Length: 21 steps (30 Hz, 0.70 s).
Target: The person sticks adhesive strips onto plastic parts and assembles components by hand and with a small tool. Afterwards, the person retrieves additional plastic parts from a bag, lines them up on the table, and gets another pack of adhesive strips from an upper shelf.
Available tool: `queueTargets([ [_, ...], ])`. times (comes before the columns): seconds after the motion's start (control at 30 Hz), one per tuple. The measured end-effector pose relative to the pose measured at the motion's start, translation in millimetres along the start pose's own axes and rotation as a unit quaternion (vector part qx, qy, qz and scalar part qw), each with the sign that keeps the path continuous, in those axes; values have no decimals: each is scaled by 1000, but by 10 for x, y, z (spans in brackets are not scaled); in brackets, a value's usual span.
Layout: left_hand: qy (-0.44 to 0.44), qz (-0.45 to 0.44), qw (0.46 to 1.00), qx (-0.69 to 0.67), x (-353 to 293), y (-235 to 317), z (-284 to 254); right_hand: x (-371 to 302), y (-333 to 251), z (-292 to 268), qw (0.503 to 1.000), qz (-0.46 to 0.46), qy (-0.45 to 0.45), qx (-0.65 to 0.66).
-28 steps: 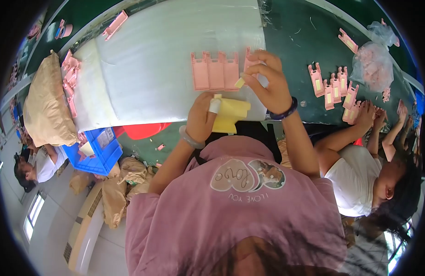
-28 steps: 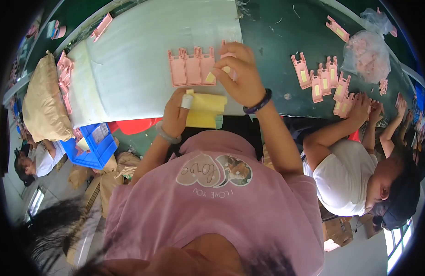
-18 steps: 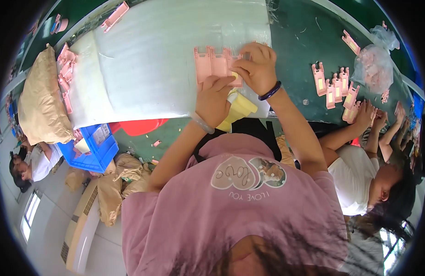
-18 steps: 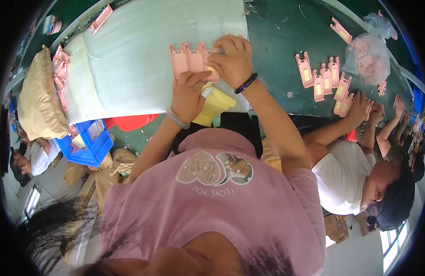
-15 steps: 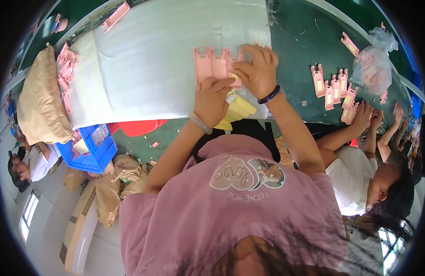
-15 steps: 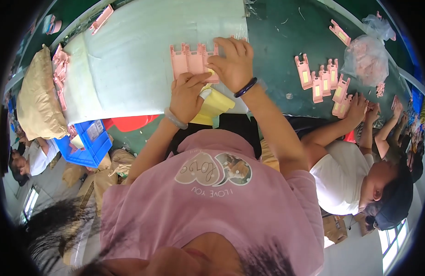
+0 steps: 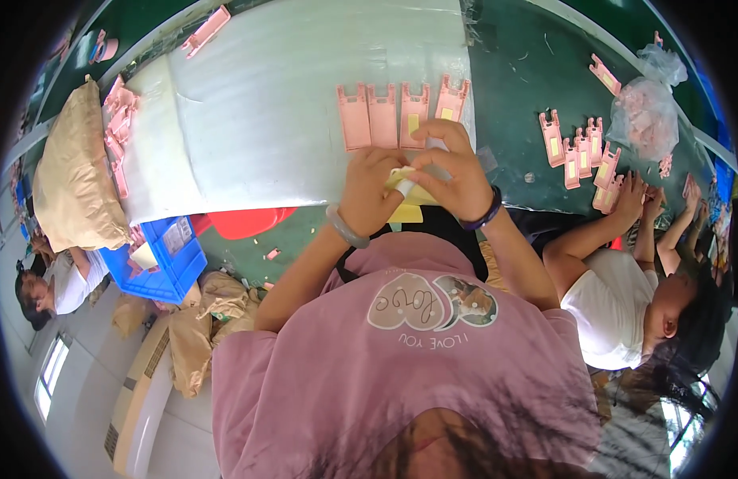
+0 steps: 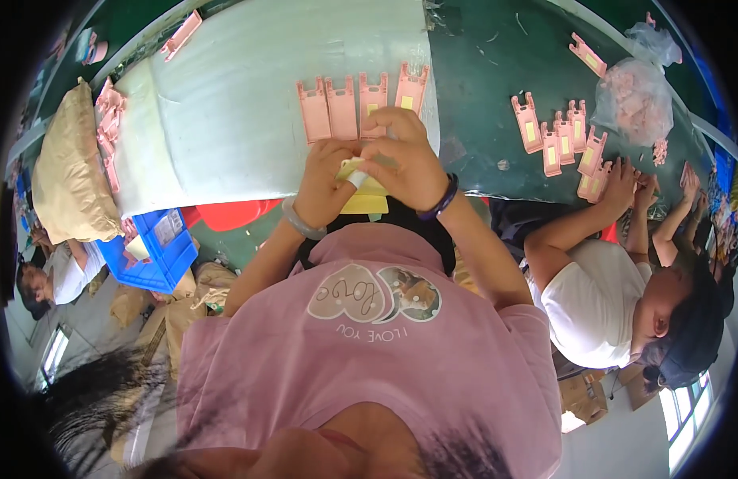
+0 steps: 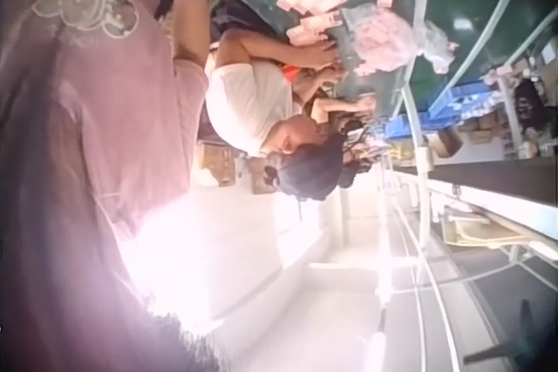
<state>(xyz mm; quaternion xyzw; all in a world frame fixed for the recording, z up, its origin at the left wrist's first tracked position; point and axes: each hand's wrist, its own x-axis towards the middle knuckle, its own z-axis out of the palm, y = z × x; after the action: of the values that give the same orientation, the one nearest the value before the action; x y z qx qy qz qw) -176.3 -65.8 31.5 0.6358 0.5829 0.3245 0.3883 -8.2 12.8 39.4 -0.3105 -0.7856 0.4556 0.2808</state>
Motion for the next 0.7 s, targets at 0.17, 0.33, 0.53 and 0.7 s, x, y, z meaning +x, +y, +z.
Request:
queueTargets([
  [0.17,-51,-58,989,130,-355,19,52,58,-311,-205,999,-45,12,-17],
  [0.33,-20,-29,998,47,-523,-40,-93,438,131,-164,992,-62,-16,-106],
  [0.53,19,43,984,173,-121,-161,-176,563,473,297,981,-57,-32,-182],
  [0.7,18,32,969,242,-76,-276,-134,577,435,361,952,-88,-1,-292],
])
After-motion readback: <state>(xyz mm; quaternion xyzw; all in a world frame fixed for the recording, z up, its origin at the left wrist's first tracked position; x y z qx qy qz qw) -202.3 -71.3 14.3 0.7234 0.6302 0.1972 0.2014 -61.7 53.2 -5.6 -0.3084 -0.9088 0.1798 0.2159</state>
